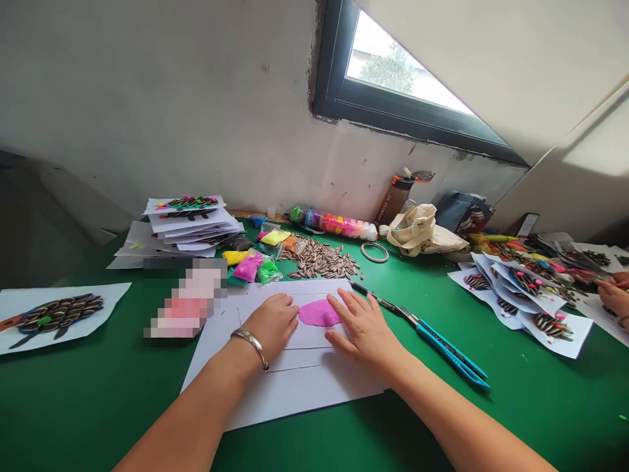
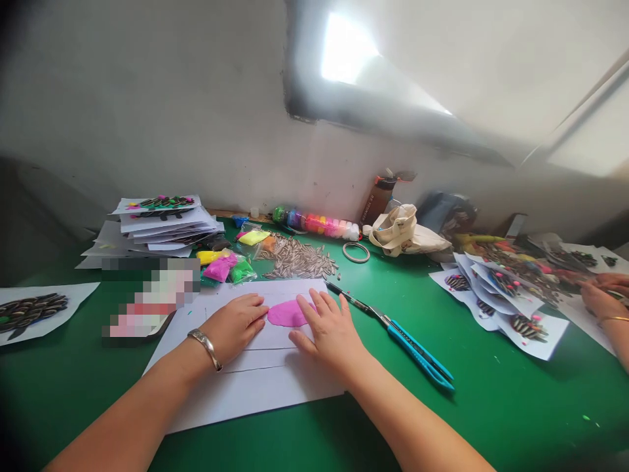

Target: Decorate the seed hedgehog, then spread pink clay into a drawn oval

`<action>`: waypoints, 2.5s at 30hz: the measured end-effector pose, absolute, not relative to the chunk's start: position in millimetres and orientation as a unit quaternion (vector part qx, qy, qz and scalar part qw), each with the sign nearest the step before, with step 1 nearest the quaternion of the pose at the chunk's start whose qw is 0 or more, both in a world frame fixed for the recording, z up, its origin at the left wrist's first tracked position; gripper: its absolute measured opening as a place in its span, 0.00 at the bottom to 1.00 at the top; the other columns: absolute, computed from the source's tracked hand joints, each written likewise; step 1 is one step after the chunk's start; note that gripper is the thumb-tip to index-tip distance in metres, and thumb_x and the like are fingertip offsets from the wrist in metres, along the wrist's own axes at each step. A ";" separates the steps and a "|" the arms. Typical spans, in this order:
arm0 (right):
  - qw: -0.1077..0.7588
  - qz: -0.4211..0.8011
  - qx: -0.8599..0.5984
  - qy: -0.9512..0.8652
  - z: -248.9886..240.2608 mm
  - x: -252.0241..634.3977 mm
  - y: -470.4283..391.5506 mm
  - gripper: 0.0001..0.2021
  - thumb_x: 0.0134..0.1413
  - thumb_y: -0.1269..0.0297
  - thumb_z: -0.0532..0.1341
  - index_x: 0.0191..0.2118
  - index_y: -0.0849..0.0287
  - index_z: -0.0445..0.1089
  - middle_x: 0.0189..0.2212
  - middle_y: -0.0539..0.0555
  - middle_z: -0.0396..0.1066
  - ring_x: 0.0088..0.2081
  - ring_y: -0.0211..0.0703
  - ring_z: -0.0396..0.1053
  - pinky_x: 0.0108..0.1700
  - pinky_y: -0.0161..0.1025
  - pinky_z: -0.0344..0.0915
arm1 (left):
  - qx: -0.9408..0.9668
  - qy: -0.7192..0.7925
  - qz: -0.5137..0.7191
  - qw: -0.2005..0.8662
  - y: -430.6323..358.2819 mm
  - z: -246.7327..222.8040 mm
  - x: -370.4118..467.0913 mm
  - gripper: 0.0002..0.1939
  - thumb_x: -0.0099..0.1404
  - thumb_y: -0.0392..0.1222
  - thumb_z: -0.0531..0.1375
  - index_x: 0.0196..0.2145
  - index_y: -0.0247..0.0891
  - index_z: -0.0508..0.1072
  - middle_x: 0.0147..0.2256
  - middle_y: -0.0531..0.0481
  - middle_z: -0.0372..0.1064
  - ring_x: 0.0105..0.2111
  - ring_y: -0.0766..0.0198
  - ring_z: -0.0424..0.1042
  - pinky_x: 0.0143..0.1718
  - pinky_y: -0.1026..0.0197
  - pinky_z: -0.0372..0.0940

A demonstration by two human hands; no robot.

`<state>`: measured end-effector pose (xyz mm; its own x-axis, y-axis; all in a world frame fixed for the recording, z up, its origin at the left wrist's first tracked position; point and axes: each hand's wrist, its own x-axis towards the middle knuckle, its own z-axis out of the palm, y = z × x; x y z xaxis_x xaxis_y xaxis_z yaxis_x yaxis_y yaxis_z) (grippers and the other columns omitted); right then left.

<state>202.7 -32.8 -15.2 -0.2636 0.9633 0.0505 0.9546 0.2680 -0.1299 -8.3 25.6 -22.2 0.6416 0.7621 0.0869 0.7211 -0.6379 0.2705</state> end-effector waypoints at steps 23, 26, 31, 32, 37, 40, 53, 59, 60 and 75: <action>0.106 0.074 -0.531 -0.837 -28.0 171.8 -11.8 0.21 0.59 0.51 0.53 0.56 0.48 0.62 0.58 0.56 0.60 0.59 0.56 0.53 0.58 0.66 0.43 | 0.886 0.435 0.099 0.126 27.2 -30.6 -8.4 0.12 0.63 0.36 0.54 0.40 0.34 0.74 0.49 0.40 0.69 0.53 0.53 0.63 0.57 0.52 0.56; 0.106 0.076 -0.523 -0.842 -28.7 172.1 -11.8 0.19 0.60 0.51 0.52 0.54 0.47 0.64 0.57 0.54 0.61 0.59 0.55 0.53 0.59 0.65 0.43 | 0.888 0.431 0.092 0.131 26.0 -28.3 -8.1 0.11 0.63 0.35 0.54 0.40 0.33 0.74 0.48 0.40 0.69 0.53 0.53 0.63 0.57 0.52 0.56; 0.109 0.072 -0.527 -0.840 -31.5 172.4 -10.2 0.21 0.60 0.51 0.51 0.57 0.48 0.60 0.58 0.56 0.59 0.59 0.54 0.53 0.58 0.65 0.44 | 0.889 0.426 0.098 0.134 24.2 -26.3 -7.5 0.09 0.63 0.35 0.54 0.37 0.33 0.74 0.43 0.41 0.70 0.51 0.54 0.64 0.56 0.53 0.57; 0.110 0.070 -0.523 -0.842 -32.1 172.5 -9.9 0.21 0.60 0.51 0.51 0.56 0.48 0.61 0.58 0.56 0.60 0.58 0.54 0.53 0.58 0.65 0.45 | 0.889 0.427 0.099 0.134 24.0 -26.2 -7.4 0.08 0.63 0.34 0.54 0.36 0.34 0.74 0.43 0.42 0.70 0.50 0.55 0.65 0.55 0.54 0.58; 0.115 0.064 -0.517 -0.846 -33.0 173.4 -9.5 0.19 0.59 0.52 0.52 0.55 0.47 0.62 0.57 0.55 0.60 0.57 0.54 0.54 0.57 0.63 0.47 | 0.888 0.426 0.101 0.137 24.1 -25.6 -7.3 0.08 0.63 0.35 0.55 0.35 0.35 0.73 0.43 0.43 0.70 0.50 0.55 0.65 0.55 0.54 0.58; 0.119 0.067 -0.515 -0.846 -32.4 173.6 -9.4 0.18 0.59 0.52 0.52 0.53 0.47 0.63 0.56 0.55 0.61 0.57 0.53 0.54 0.57 0.61 0.48 | 0.887 0.430 0.095 0.139 23.9 -24.3 -7.0 0.08 0.63 0.34 0.55 0.37 0.34 0.73 0.45 0.42 0.70 0.52 0.54 0.64 0.56 0.53 0.57; 0.119 0.088 -0.519 -0.842 -33.6 173.3 -9.4 0.18 0.59 0.53 0.53 0.52 0.50 0.63 0.57 0.55 0.60 0.58 0.54 0.52 0.58 0.61 0.46 | 0.887 0.437 0.074 0.128 22.2 -25.6 -6.0 0.11 0.64 0.36 0.54 0.42 0.32 0.73 0.47 0.41 0.70 0.54 0.54 0.62 0.58 0.55 0.55; 0.126 0.079 -0.527 -0.837 -32.0 171.5 -10.6 0.20 0.58 0.53 0.54 0.54 0.51 0.62 0.57 0.57 0.60 0.58 0.54 0.52 0.58 0.61 0.46 | 0.888 0.433 0.074 0.134 23.6 -22.6 -5.9 0.10 0.64 0.35 0.54 0.39 0.32 0.74 0.46 0.41 0.70 0.52 0.55 0.63 0.57 0.55 0.56; 0.129 0.078 -0.524 -0.838 -31.2 171.5 -10.6 0.18 0.58 0.53 0.54 0.52 0.51 0.63 0.56 0.56 0.61 0.57 0.54 0.53 0.58 0.60 0.47 | 0.887 0.435 0.073 0.135 24.0 -22.7 -6.0 0.10 0.64 0.35 0.54 0.39 0.32 0.74 0.46 0.41 0.69 0.52 0.55 0.63 0.57 0.55 0.56; 0.152 0.115 -0.521 -0.832 -29.0 177.5 -7.2 0.20 0.57 0.53 0.56 0.53 0.51 0.64 0.56 0.57 0.61 0.57 0.53 0.55 0.59 0.59 0.47 | 0.884 0.440 0.080 0.138 25.8 -26.5 -7.5 0.12 0.63 0.35 0.54 0.42 0.31 0.74 0.50 0.39 0.68 0.54 0.52 0.62 0.58 0.52 0.55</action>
